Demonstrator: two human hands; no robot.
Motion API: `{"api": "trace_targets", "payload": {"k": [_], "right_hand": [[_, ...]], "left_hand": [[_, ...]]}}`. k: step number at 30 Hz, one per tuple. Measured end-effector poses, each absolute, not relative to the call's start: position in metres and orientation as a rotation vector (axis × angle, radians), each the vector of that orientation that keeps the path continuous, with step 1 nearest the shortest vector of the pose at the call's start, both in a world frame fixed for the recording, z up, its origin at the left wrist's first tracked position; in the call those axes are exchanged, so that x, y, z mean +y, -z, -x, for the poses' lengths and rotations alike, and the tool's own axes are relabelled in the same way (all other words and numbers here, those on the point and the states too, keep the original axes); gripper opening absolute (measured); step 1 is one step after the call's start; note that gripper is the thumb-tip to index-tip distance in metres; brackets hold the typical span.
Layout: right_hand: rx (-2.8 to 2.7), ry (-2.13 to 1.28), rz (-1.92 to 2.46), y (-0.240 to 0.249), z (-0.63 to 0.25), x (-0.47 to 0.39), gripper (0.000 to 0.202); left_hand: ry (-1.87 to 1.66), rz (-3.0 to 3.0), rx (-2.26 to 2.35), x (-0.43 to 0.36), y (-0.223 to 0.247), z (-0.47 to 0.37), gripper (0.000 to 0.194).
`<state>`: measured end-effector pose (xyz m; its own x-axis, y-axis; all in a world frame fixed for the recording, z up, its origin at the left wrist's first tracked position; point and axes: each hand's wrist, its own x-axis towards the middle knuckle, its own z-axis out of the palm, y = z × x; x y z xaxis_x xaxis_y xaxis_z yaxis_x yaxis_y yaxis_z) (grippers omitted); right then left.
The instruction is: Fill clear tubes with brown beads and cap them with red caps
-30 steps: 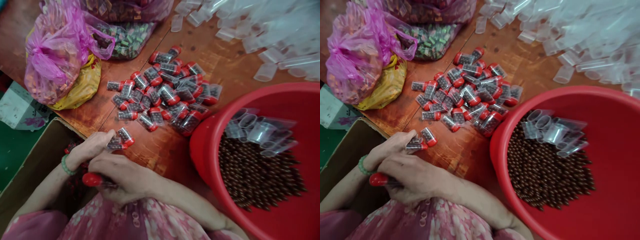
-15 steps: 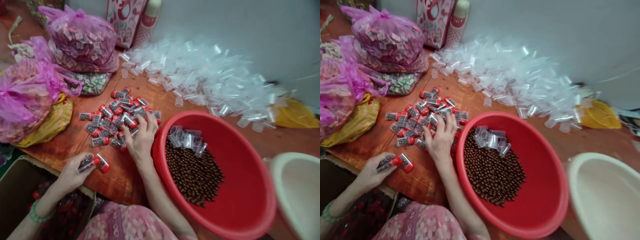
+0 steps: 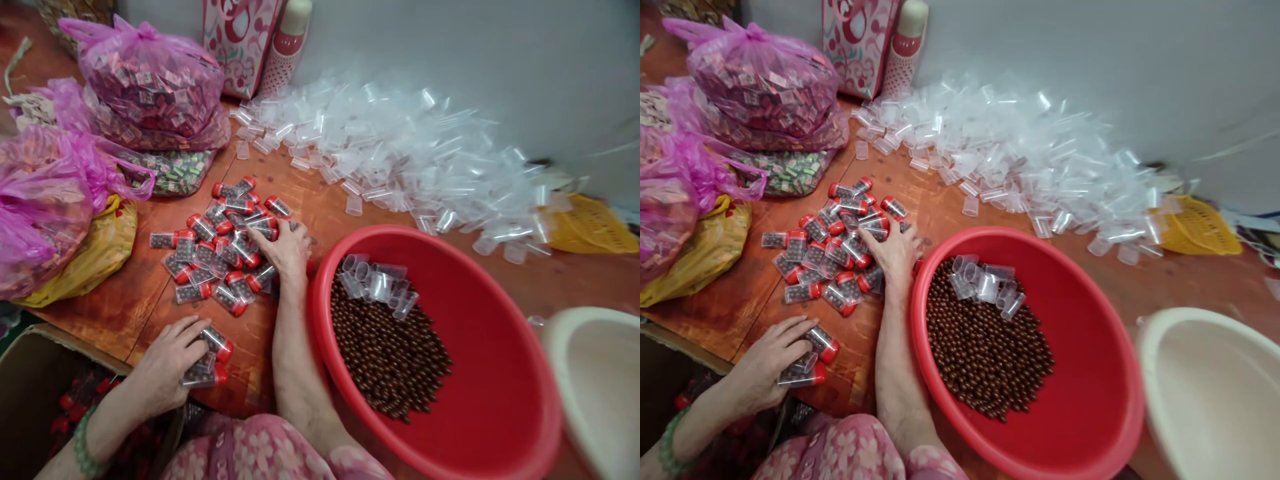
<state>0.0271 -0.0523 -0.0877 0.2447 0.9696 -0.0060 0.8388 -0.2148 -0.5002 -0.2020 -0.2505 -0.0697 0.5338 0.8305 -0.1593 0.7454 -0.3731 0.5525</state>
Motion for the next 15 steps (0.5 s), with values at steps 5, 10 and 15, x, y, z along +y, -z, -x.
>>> {"api": "trace_targets", "payload": {"k": [5,10,15], "right_hand": [[-1.878,-0.390,1.956,0.091,-0.015,-0.069,0.063],[-1.964,-0.346,1.872,0.092,0.010,-0.089,0.053],[-1.984,-0.398,1.686,0.097,0.024,-0.103,0.040]], "left_hand": [[-0.094,-2.137,1.195,-0.245,0.061,0.190,0.030],[0.096,-2.117,1.231,-0.242,0.053,0.175,0.035],[0.084,-2.051,1.257,-0.250,0.054,0.173,0.029]]}}
